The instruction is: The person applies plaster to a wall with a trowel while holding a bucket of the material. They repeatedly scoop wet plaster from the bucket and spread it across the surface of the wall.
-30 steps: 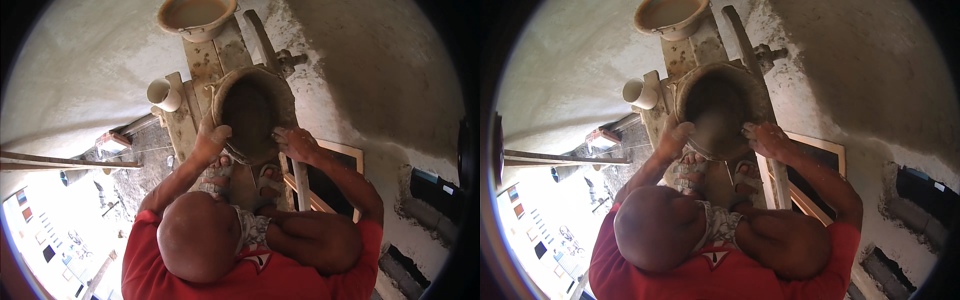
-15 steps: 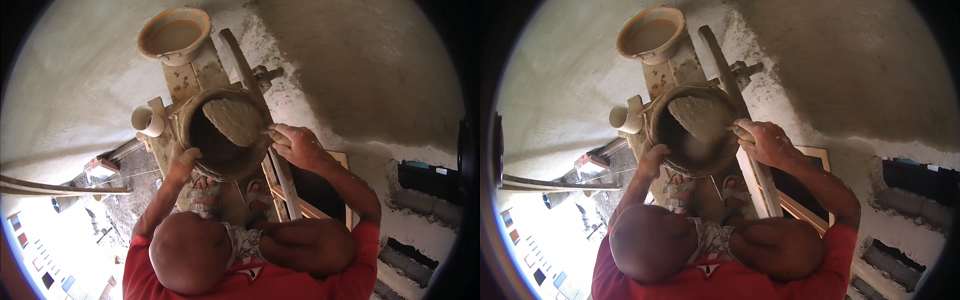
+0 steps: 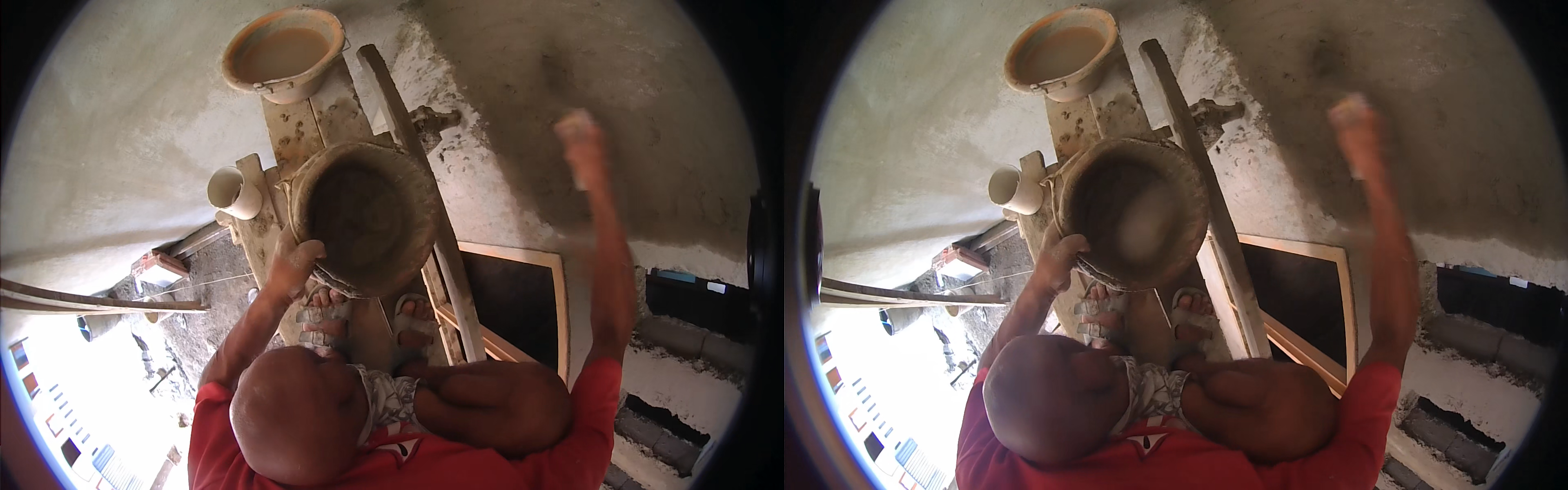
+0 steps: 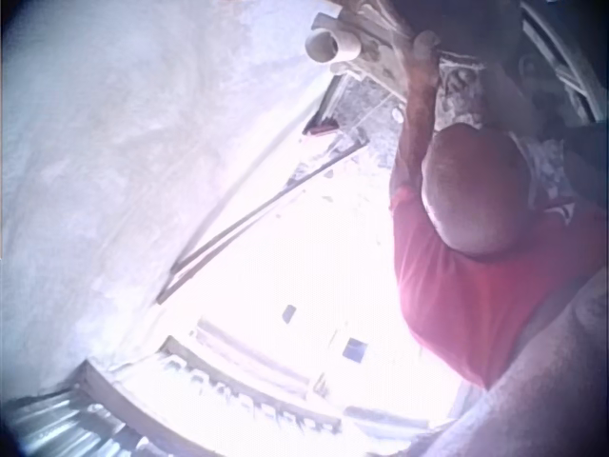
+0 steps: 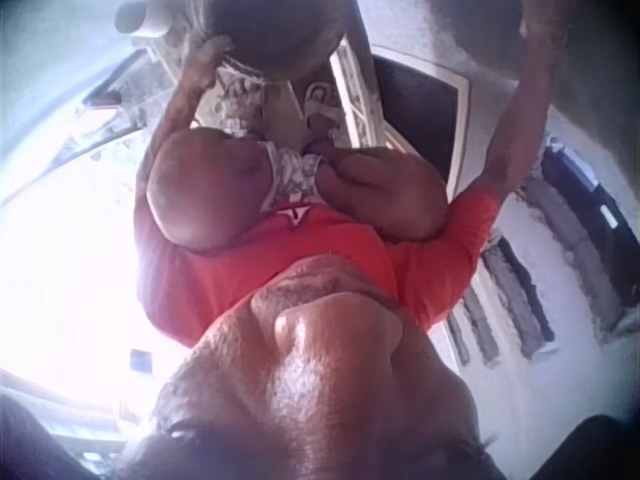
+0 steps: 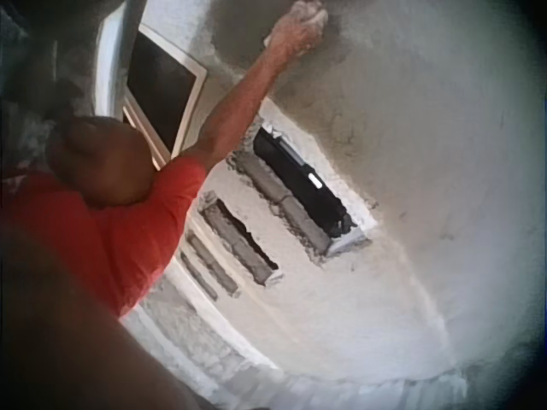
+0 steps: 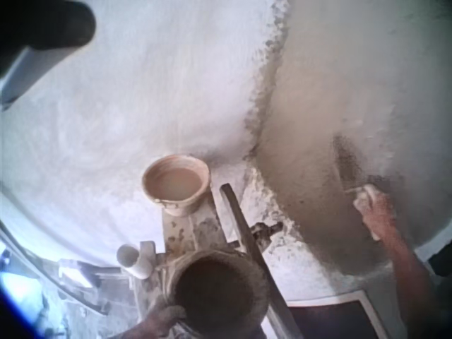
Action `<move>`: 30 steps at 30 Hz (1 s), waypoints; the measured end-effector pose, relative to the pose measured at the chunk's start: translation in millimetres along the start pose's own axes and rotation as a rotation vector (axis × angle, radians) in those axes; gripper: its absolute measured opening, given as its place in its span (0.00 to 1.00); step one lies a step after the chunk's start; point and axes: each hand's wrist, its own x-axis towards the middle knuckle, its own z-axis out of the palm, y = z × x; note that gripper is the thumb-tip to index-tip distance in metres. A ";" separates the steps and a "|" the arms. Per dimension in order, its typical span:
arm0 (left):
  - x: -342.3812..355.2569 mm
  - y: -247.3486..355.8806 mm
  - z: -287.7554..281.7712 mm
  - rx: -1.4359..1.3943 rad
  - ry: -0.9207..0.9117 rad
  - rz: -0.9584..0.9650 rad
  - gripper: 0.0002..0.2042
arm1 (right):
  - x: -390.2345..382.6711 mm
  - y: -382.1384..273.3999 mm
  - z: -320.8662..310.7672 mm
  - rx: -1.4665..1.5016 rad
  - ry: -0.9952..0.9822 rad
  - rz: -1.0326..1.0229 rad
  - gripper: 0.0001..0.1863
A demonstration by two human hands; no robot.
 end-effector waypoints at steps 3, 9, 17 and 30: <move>-9.7 -9.5 -10.8 -0.067 0.048 -0.048 0.12 | -20.7 -57.8 -43.4 -0.025 0.183 0.041 0.24; -4.5 6.4 15.2 0.008 0.016 0.021 0.11 | -127.8 -87.7 12.8 0.210 -0.298 -0.486 0.23; -2.2 29.8 39.2 0.028 -0.104 -0.003 0.17 | -183.8 -128.6 86.0 -0.483 -0.373 -0.553 0.18; 15.0 17.8 33.3 -0.020 -0.214 -0.099 0.25 | -240.8 -88.2 128.6 0.269 -0.626 -0.350 0.22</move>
